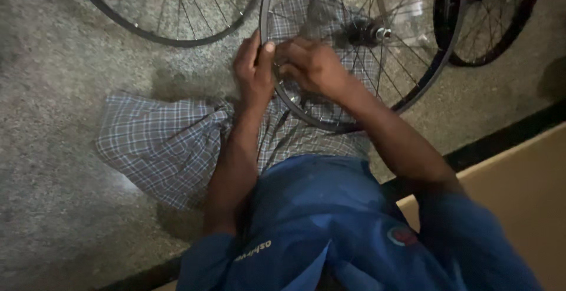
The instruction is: The person sits on the floor and uses a spoke wrench to tighten the nipples on a bicycle wheel. They systematically rotate the wheel and adjust the spokes to true the rim.
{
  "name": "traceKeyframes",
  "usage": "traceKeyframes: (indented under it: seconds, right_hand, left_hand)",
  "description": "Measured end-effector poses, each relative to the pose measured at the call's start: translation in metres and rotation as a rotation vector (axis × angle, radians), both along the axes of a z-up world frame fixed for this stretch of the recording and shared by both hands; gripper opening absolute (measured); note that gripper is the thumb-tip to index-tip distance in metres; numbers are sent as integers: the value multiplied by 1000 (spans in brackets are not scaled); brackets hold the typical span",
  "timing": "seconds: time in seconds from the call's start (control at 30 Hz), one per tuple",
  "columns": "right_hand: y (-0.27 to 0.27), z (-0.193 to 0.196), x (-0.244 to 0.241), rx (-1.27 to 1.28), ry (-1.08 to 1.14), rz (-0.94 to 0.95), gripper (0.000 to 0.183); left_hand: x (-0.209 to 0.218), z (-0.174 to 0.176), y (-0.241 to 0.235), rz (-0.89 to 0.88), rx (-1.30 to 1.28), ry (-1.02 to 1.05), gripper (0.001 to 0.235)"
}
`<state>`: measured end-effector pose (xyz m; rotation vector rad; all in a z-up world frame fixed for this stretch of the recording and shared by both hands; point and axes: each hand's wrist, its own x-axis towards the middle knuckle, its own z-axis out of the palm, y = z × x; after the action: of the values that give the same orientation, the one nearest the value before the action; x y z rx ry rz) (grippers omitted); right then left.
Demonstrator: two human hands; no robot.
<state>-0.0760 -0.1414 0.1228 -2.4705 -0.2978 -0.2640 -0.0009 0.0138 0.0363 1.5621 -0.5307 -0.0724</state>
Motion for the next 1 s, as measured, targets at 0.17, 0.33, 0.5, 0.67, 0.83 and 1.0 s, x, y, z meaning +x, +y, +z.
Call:
traceKeyframes:
  seconds: [0.17, 0.33, 0.5, 0.67, 0.83, 1.0]
  right_hand:
    - [23, -31, 13, -285, 201, -296, 20]
    - [15, -13, 17, -244, 302, -153, 32]
    - [2, 21, -1, -36, 18, 95, 32]
    - [9, -2, 0, -48, 29, -116, 20]
    - [29, -37, 19, -338, 121, -277, 15]
    - [12, -19, 21, -165, 358, -37, 28]
  left_hand:
    - [-4, -13, -3, 24, -29, -3, 39]
    - [0, -9, 0, 30, -21, 8, 40]
    - [0, 1, 2, -6, -31, 35, 37]
    - [-4, -7, -1, 31, -23, 34, 37]
    - [-1, -18, 0, 38, -65, -13, 35]
    - [-4, -16, 7, 29, -3, 89, 36]
